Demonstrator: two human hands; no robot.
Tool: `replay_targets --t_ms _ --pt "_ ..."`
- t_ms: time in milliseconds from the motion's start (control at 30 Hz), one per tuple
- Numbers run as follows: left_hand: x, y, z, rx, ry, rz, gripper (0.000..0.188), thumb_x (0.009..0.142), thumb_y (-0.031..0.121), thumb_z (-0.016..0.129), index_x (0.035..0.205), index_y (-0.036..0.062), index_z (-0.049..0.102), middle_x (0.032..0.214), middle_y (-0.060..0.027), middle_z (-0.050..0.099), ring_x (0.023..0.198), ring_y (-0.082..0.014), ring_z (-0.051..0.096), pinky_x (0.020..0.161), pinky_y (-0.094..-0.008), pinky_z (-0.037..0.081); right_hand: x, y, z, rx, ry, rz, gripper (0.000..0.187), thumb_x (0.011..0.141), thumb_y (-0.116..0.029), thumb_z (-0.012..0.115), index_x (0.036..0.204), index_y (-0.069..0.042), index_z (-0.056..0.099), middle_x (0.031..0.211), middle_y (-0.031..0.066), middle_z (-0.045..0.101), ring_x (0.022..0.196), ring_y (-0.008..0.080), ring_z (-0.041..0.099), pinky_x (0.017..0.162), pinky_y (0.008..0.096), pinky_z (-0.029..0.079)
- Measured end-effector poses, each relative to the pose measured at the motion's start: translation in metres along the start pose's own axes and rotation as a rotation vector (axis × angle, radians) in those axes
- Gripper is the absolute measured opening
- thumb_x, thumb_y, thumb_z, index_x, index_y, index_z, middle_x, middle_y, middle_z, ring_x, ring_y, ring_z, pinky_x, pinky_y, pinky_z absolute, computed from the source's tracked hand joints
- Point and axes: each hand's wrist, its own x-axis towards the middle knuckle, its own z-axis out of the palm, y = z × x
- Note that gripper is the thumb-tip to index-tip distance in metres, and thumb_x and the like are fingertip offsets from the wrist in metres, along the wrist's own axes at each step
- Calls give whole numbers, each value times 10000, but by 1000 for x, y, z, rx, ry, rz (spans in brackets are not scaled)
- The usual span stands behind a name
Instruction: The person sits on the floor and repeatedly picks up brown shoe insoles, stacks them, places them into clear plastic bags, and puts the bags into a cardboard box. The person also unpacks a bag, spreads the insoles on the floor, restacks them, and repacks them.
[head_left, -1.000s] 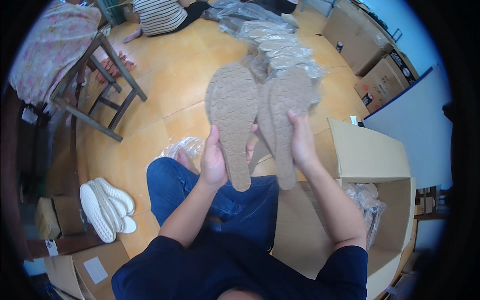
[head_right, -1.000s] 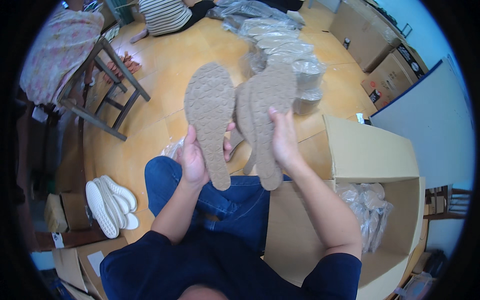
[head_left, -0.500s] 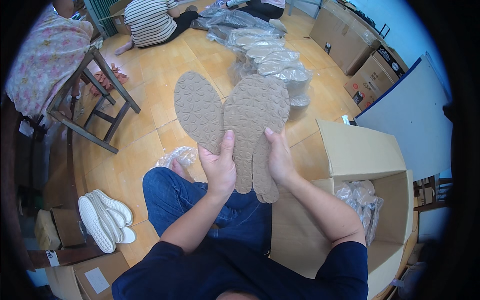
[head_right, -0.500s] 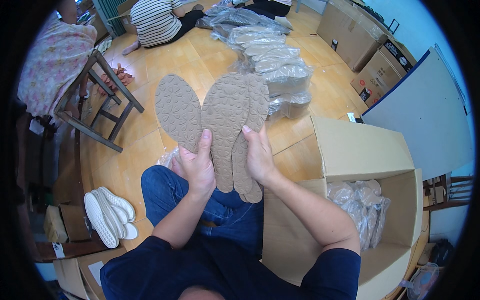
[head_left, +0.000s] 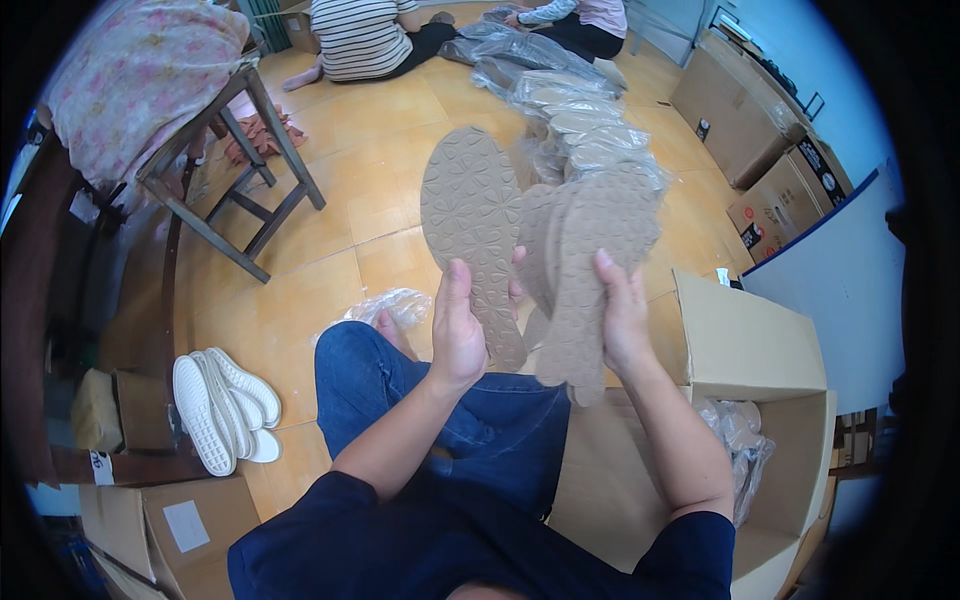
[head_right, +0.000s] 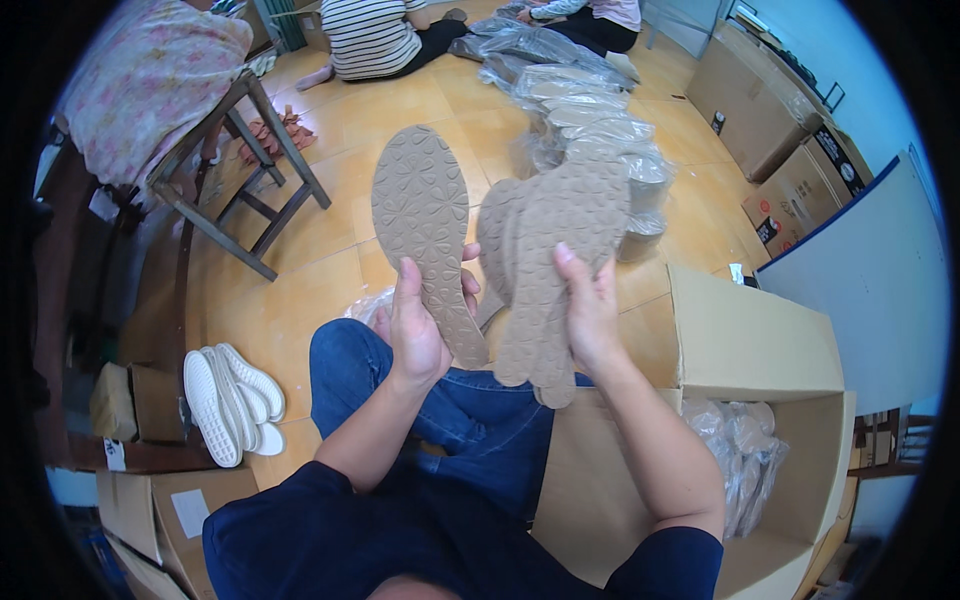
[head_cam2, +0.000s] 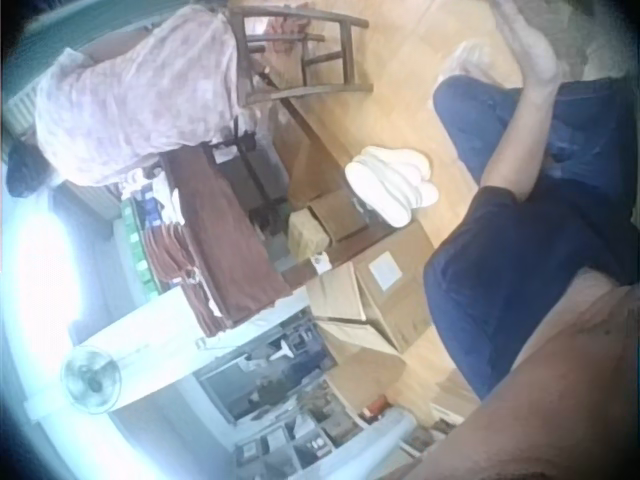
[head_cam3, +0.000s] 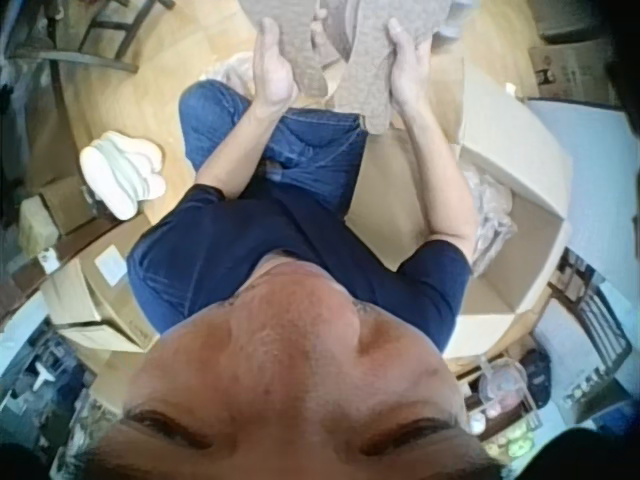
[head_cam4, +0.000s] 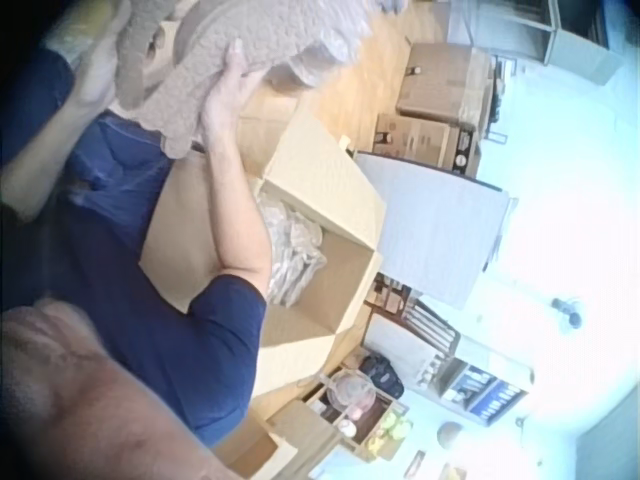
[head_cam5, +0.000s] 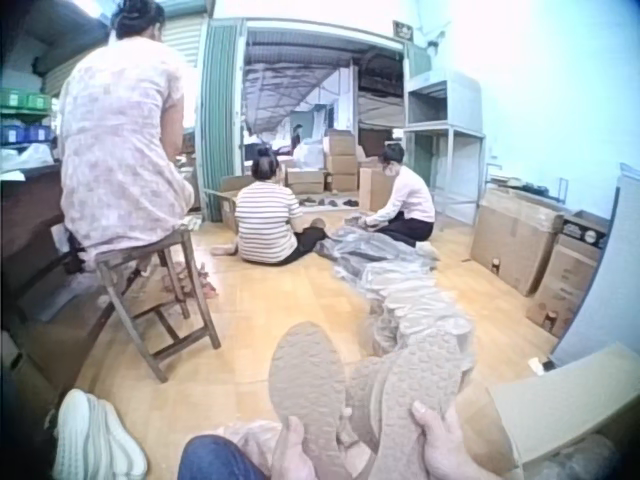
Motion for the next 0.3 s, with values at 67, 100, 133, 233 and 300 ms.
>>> replay_targets --t_ms 67,100,133,233,300 --pt "1 7 -6 -59 -84 -14 523 1046 430 243 1312 48 481 1222 -120 608 886 -131 576 787 -294 479 5 -5 -5 11 -10 22 523 954 -270 532 1391 -47 350 1291 126 524 1156 219 549 983 371 455" --pt "2 9 -9 -92 -126 -26 523 1046 425 243 1327 47 471 1237 -114 603 924 -132 576 849 -307 470 8 -6 -8 26 -16 34 526 958 -308 517 1383 -33 375 1281 127 538 1156 222 552 996 372 445" --pt "2 9 -9 -86 -129 -19 527 1044 426 244 1340 47 460 1248 -116 597 950 -137 573 865 -316 464 11 -6 -11 40 -18 48 537 962 -346 503 1374 -18 400 1272 128 552 1156 225 554 1009 374 434" --pt "3 8 -9 -71 -118 -15 542 1036 435 256 1373 48 433 1277 -117 579 1025 -150 563 902 -332 449 17 -3 -25 133 -52 152 555 949 -345 520 1390 -53 353 1292 128 521 1149 228 550 987 379 450" --pt "3 6 -7 -61 -95 -9 553 1030 448 277 1384 49 423 1295 -115 566 1069 -157 557 916 -331 445 20 -1 -36 206 -132 255 605 942 -373 534 1421 -84 304 1304 122 502 1159 235 538 983 382 452"
